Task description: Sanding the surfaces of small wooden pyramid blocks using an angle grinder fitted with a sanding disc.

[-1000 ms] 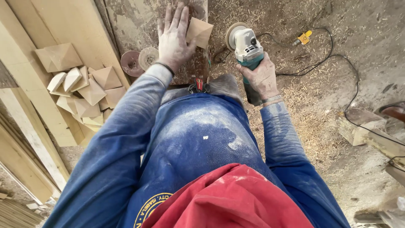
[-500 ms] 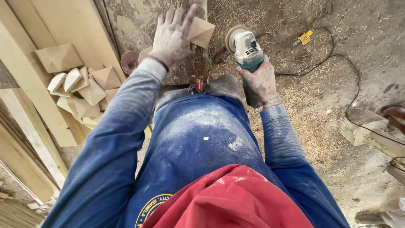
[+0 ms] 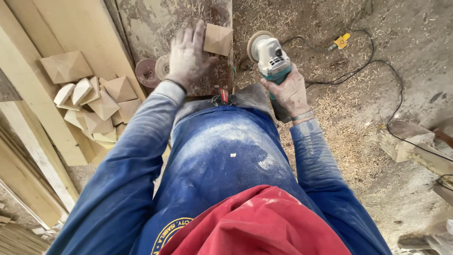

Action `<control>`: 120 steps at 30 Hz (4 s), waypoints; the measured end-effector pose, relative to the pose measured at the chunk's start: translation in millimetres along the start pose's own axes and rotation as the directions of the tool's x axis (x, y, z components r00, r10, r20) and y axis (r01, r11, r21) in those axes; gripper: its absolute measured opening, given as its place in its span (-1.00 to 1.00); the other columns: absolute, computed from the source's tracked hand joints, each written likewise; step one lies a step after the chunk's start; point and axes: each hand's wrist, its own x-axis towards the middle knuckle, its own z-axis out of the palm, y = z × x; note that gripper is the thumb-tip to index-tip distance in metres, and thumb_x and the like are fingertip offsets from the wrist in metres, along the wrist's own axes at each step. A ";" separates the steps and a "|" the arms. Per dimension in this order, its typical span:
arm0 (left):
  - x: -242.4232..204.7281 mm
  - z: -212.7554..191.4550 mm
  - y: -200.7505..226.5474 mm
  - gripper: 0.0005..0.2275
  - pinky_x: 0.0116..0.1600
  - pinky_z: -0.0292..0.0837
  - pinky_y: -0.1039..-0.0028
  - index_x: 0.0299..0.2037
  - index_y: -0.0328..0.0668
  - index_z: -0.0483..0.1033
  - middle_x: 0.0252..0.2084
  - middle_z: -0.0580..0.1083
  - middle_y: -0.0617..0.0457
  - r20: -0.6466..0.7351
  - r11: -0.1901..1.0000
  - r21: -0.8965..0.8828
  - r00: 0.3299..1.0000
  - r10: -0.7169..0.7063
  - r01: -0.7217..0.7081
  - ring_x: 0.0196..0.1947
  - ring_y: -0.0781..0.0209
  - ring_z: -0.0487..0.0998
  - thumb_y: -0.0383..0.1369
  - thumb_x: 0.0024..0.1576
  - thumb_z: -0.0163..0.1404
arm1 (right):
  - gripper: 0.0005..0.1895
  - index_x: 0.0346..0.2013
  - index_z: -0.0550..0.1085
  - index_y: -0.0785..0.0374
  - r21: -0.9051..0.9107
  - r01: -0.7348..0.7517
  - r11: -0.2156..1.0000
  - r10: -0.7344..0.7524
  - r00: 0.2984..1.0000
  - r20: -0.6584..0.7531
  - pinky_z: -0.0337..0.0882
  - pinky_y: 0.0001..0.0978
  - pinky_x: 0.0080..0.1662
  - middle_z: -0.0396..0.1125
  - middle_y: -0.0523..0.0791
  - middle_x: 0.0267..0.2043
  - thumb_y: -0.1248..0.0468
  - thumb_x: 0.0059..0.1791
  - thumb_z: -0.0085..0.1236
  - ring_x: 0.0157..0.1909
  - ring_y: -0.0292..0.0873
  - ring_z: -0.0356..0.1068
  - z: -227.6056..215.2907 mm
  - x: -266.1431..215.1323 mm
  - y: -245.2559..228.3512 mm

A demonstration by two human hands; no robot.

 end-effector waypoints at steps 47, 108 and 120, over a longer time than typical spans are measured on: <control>32.9 2.6 -37.6 -0.20 0.55 -0.45 -0.29 0.64 0.11 -0.04 0.69 -0.22 0.18 -0.033 0.936 0.147 0.944 0.328 -0.320 0.62 -0.13 -0.40 -0.09 0.21 0.13 | -0.26 -0.04 0.34 0.31 -0.296 0.101 0.950 -0.035 0.974 0.222 0.51 -0.09 -0.01 0.47 0.11 -0.16 -0.16 -0.17 0.44 -0.09 0.10 0.53 20.2 42.1 -48.0; 50.9 -14.1 -26.1 -0.30 0.45 -0.45 -0.46 0.61 0.18 0.07 0.68 -0.18 0.17 0.019 0.873 0.213 0.895 0.446 -0.440 0.62 -0.09 -0.37 -0.15 0.23 0.08 | -0.27 0.03 0.35 0.31 -0.295 0.130 0.947 -0.097 0.988 0.124 0.54 -0.07 -0.07 0.49 0.10 -0.21 -0.09 -0.18 0.43 -0.14 0.12 0.55 29.2 37.0 -27.4; 36.2 -65.2 8.8 -0.15 0.52 -0.38 -0.20 0.52 -0.02 0.02 0.56 -0.09 0.06 0.131 0.920 0.053 0.916 0.379 -0.388 0.56 -0.10 -0.25 -0.14 0.01 0.19 | -0.26 0.13 0.34 0.37 -0.001 -0.164 0.987 0.163 0.985 -0.048 0.55 -0.21 0.06 0.44 0.08 0.07 -0.06 -0.10 0.43 0.04 -0.07 0.51 -16.1 0.5 16.0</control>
